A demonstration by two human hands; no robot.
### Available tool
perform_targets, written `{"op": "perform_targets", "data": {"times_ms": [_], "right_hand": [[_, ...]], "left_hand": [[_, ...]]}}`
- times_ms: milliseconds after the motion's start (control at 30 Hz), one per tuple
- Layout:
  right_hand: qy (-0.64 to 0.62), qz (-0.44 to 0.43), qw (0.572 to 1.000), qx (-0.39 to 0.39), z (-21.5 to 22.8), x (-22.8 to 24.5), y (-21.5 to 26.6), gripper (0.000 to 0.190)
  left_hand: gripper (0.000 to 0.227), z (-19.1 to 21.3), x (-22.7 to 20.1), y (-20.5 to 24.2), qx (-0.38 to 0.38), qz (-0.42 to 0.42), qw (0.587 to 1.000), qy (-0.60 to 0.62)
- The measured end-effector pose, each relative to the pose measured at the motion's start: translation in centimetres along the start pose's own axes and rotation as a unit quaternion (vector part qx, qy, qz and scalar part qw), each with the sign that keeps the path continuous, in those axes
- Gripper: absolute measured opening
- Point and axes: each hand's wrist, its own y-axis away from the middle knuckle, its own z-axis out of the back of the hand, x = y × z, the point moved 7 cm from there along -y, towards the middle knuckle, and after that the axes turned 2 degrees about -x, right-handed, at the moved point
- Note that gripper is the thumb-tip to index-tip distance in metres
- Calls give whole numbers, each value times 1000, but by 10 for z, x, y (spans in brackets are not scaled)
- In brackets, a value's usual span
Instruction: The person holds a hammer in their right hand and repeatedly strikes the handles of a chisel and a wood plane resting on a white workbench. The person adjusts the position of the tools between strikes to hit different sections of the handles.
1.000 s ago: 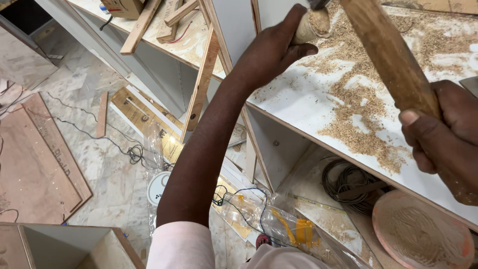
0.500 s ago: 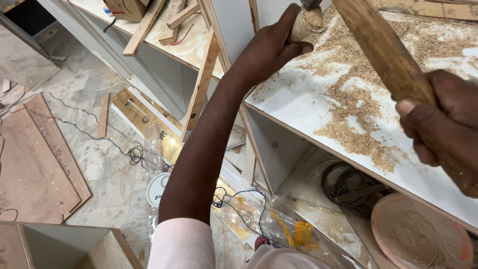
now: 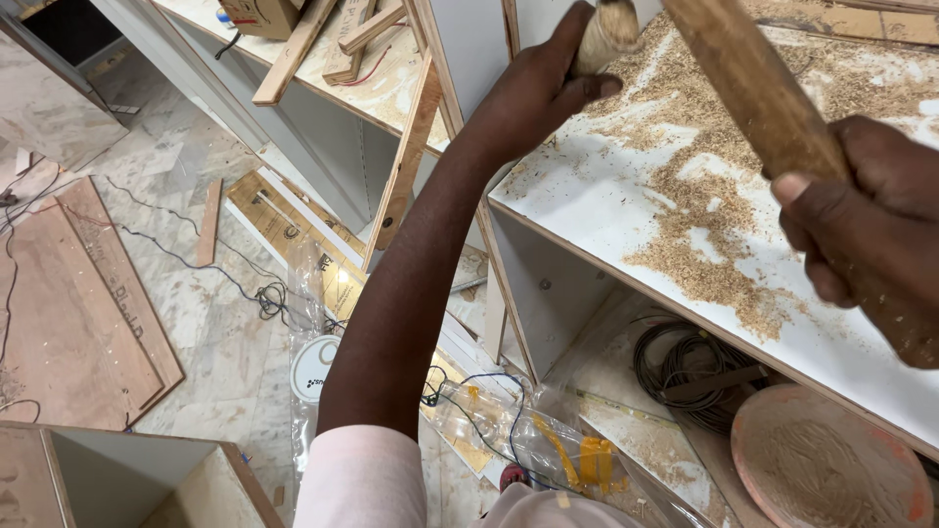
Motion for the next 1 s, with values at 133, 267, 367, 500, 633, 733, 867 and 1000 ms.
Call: {"op": "perform_targets", "data": {"times_ms": [133, 267, 367, 500, 633, 733, 867, 1000], "right_hand": [[-107, -24, 991, -73, 15, -15, -4, 41], [-168, -47, 980, -92, 20, -44, -7, 48], [-181, -61, 977, -91, 18, -52, -7, 48], [-185, -34, 978, -94, 10, -53, 0, 46], [-183, -67, 978, -73, 12, -86, -6, 49], [-130, -165, 977, -43, 13, -108, -12, 59], [-2, -52, 998, -31, 3, -56, 9, 43], [-59, -6, 997, -44, 6, -29, 13, 42]], "left_hand": [[68, 14, 24, -10, -120, 63, 986, 98], [55, 11, 19, -10, -114, 16, 984, 139], [61, 7, 9, -5, -82, -2, 995, 53], [75, 7, 1, 4, -63, -45, 997, -10], [81, 1, 5, 8, -31, 2, 999, -18], [81, -4, 5, 9, -17, 11, 999, -49], [81, -4, 4, 9, -16, 6, 998, -54], [81, -2, 8, 8, -34, -3, 999, -42]]}}
